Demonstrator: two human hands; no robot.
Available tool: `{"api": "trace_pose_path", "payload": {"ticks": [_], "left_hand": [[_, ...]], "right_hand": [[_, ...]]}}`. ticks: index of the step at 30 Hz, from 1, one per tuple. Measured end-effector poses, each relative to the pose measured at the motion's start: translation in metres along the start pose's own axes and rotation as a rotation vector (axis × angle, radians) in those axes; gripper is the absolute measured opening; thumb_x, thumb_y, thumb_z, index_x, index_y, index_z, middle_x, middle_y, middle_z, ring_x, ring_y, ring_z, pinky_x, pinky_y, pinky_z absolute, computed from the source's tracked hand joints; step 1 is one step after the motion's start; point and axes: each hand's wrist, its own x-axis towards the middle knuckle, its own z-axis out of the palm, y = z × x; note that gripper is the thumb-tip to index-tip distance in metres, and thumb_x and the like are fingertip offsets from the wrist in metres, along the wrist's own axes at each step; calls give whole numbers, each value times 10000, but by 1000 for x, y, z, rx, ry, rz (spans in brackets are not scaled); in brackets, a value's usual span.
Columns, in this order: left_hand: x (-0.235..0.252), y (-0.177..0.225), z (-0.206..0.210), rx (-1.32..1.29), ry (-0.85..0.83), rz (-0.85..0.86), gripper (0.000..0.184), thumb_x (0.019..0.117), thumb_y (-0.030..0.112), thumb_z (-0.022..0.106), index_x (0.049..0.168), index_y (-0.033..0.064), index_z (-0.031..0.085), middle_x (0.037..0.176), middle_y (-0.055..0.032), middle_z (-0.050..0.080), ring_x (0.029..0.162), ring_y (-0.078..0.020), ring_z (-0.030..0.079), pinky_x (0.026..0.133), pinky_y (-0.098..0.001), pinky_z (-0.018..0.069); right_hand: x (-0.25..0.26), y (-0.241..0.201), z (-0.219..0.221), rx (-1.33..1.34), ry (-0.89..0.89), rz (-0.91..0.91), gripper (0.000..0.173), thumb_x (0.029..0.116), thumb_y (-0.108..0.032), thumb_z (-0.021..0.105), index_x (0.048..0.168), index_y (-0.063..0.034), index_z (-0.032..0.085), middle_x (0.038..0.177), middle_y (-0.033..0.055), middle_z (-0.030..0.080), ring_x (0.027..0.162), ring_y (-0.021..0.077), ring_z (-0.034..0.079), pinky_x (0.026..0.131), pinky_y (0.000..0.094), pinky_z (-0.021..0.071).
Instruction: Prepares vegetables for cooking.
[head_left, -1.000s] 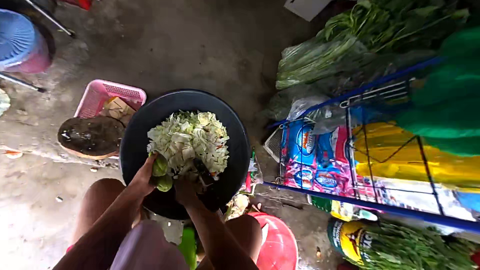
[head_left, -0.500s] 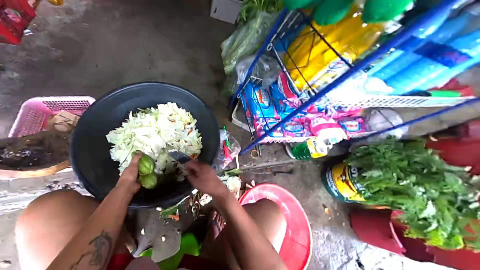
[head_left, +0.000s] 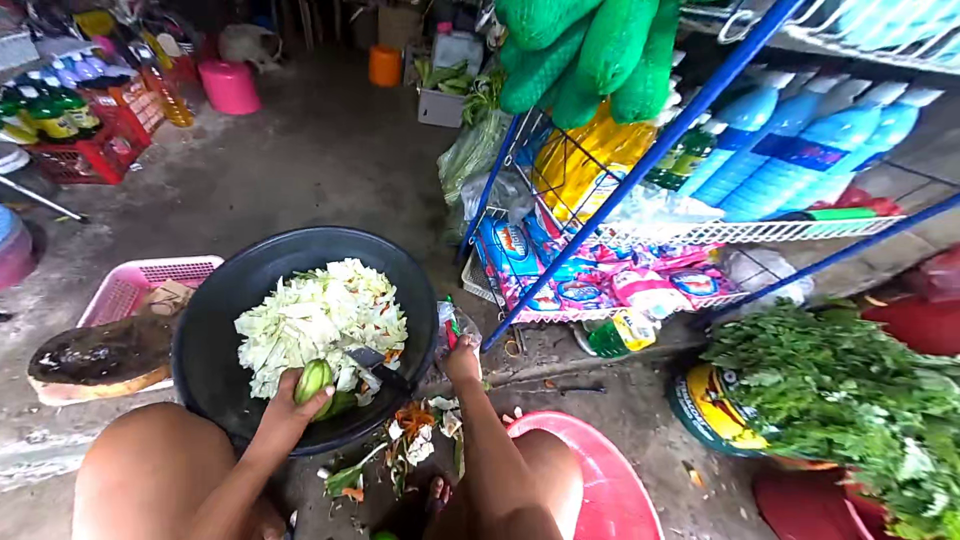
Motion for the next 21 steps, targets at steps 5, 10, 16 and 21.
{"api": "trace_pose_path", "payload": {"ticks": [5,10,16,21], "left_hand": [[-18,4,16,-351,-61,-176,621,1018,365,638,1518,98,382,1260,-193,622,975,-278,695,763,-429,611],[-29,18,26,-478,-147,-176,517,1056,343,569,1484,98,413,1156,-152,652,896,-231,698,717,-385,608],[-38,31,52,-364,-345,-55,599,981,296,664,1468,74,396,1184,-144,642,923,-218,691,769,-377,608],[-51,45,71,-212,-449,9,610,960,344,688,1440,62,438,1182,-143,648,929,-207,690,774,-367,600]], "right_hand": [[-15,2,-23,259,-10,-72,510,1058,-222,521,1523,-51,399,1321,258,643,1216,405,653,1022,586,519],[-77,32,-46,1301,-49,-75,370,1108,-114,420,1461,-2,428,992,142,671,744,184,666,663,326,566],[-154,71,-51,1676,-240,-94,322,1132,-153,316,1338,14,498,938,138,707,778,224,718,740,378,620],[-173,73,-42,1529,-104,-216,272,1130,-150,310,1187,17,517,689,-1,519,551,100,518,563,268,509]]}}
